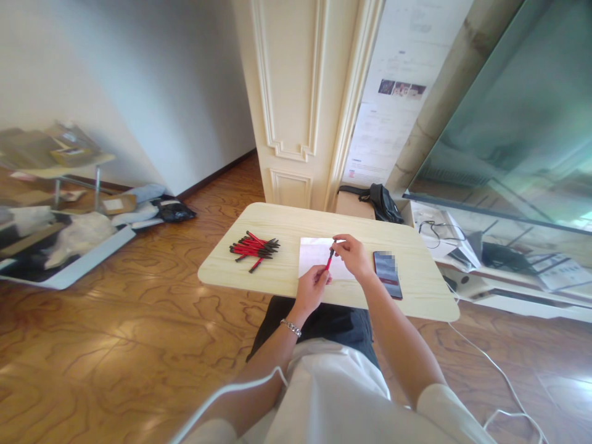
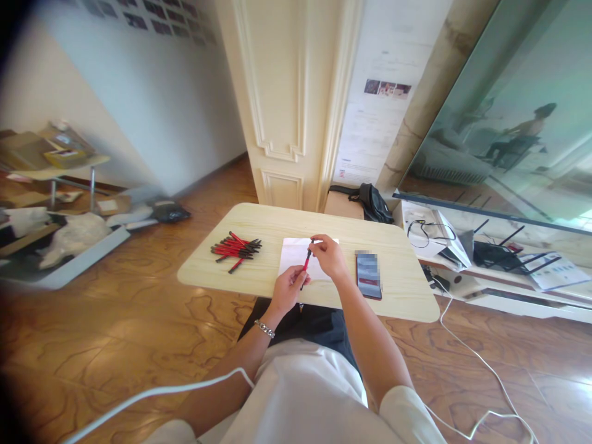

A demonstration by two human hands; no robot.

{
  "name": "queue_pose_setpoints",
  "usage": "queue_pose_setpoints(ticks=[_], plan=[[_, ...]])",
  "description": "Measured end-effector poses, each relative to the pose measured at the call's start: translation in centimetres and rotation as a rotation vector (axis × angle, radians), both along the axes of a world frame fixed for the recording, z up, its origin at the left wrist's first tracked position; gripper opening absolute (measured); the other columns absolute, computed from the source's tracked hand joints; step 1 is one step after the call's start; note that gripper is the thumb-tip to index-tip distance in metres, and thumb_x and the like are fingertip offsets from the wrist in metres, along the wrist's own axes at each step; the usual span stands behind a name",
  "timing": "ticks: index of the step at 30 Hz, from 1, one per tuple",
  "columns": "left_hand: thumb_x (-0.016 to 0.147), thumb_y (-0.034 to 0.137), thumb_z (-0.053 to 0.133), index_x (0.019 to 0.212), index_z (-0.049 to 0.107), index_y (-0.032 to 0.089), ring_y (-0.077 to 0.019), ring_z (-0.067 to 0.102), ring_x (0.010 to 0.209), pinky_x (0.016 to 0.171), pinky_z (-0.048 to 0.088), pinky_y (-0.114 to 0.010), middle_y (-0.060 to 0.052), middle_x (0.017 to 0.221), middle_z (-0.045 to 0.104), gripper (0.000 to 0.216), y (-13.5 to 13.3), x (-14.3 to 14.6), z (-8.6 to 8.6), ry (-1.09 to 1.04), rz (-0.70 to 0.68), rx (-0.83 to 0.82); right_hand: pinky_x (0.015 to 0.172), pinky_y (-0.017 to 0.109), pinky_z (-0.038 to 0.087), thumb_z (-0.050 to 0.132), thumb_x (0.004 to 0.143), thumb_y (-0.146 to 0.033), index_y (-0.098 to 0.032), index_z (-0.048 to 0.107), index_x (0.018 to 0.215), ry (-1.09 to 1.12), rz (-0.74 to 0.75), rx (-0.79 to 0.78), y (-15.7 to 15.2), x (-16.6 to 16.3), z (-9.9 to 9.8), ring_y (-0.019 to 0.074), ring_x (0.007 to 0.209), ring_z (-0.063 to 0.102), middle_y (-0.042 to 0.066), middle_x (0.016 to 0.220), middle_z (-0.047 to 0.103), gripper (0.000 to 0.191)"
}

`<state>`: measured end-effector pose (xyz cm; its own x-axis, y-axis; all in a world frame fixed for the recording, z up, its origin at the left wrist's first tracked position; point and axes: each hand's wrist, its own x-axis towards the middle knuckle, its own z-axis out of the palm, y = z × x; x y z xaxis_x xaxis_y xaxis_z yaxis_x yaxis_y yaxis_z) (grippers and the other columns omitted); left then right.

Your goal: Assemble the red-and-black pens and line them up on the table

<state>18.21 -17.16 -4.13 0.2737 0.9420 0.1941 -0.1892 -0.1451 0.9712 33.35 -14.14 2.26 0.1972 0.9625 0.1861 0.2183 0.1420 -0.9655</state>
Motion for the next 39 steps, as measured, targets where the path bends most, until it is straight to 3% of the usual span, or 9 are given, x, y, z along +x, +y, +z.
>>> queue_pose_setpoints(ticks=[11, 21, 27, 30, 35, 39], plan=[[0.085, 0.045, 0.055, 0.099, 0.063, 0.014, -0.0128, 0.061, 0.064, 0.065, 0.051, -0.028, -0.005, 0.073, 0.065, 0.035, 0.5, -0.4, -0.3, 0.009, -0.071, -0.010, 0.054, 0.025, 0.042, 0.062, 0.073, -0.037, -0.020, 0.060, 0.098, 0.053, 0.059, 0.023, -0.3, 0.1, -0.3, 0.0135, 0.061, 0.057, 0.003, 0.076, 0.070, 0.030], [0.081, 0.045, 0.062, 0.095, 0.064, 0.013, -0.0133, 0.061, 0.060, 0.059, 0.049, -0.028, -0.006, 0.072, 0.066, 0.034, 1.0, -1.1, 0.4, -0.124, -0.279, -0.200, 0.053, 0.025, 0.041, 0.063, 0.072, -0.038, -0.021, 0.060, 0.102, 0.096, 0.071, 0.030, -0.7, -0.2, -1.3, 0.0131, 0.060, 0.057, 0.003, 0.076, 0.068, 0.034], [0.076, 0.044, 0.067, 0.087, 0.062, 0.013, -0.0150, 0.063, 0.060, 0.058, 0.051, -0.029, -0.005, 0.068, 0.066, 0.033, 1.0, -0.5, 0.1, -0.073, -0.166, -0.200, 0.056, 0.026, 0.040, 0.063, 0.073, -0.040, -0.017, 0.066, 0.102, 0.004, -0.012, 0.031, -0.7, -0.2, -2.3, 0.0125, 0.056, 0.050, -0.001, 0.064, 0.060, 0.037], [0.074, 0.043, 0.069, 0.084, 0.061, 0.014, -0.0154, 0.063, 0.057, 0.055, 0.050, -0.028, -0.004, 0.065, 0.066, 0.032, 0.7, -0.1, -0.1, 0.002, -0.087, -0.190, 0.053, 0.025, 0.037, 0.060, 0.076, -0.045, -0.017, 0.069, 0.085, -0.100, -0.050, 0.012, -0.9, -0.3, -2.8, 0.0123, 0.056, 0.048, -0.001, 0.063, 0.058, 0.030], [0.071, 0.042, 0.071, 0.082, 0.062, 0.016, -0.0126, 0.059, 0.056, 0.050, 0.045, -0.023, -0.004, 0.068, 0.066, 0.030, -0.2, 0.2, 0.1, 0.092, 0.042, -0.075, 0.051, 0.025, 0.035, 0.062, 0.073, -0.054, -0.019, 0.058, 0.064, -0.113, -0.192, -0.070, -1.2, -0.9, -3.7, 0.0120, 0.053, 0.044, -0.002, 0.056, 0.052, 0.037], [0.073, 0.043, 0.069, 0.084, 0.062, 0.016, -0.0135, 0.061, 0.059, 0.054, 0.047, -0.024, -0.004, 0.069, 0.066, 0.031, -0.6, 0.4, 0.4, 0.068, 0.002, -0.106, 0.053, 0.025, 0.038, 0.065, 0.070, -0.056, -0.018, 0.058, 0.068, -0.015, -0.201, -0.107, -1.8, -1.6, -3.6, 0.0132, 0.056, 0.049, 0.000, 0.061, 0.057, 0.039]])
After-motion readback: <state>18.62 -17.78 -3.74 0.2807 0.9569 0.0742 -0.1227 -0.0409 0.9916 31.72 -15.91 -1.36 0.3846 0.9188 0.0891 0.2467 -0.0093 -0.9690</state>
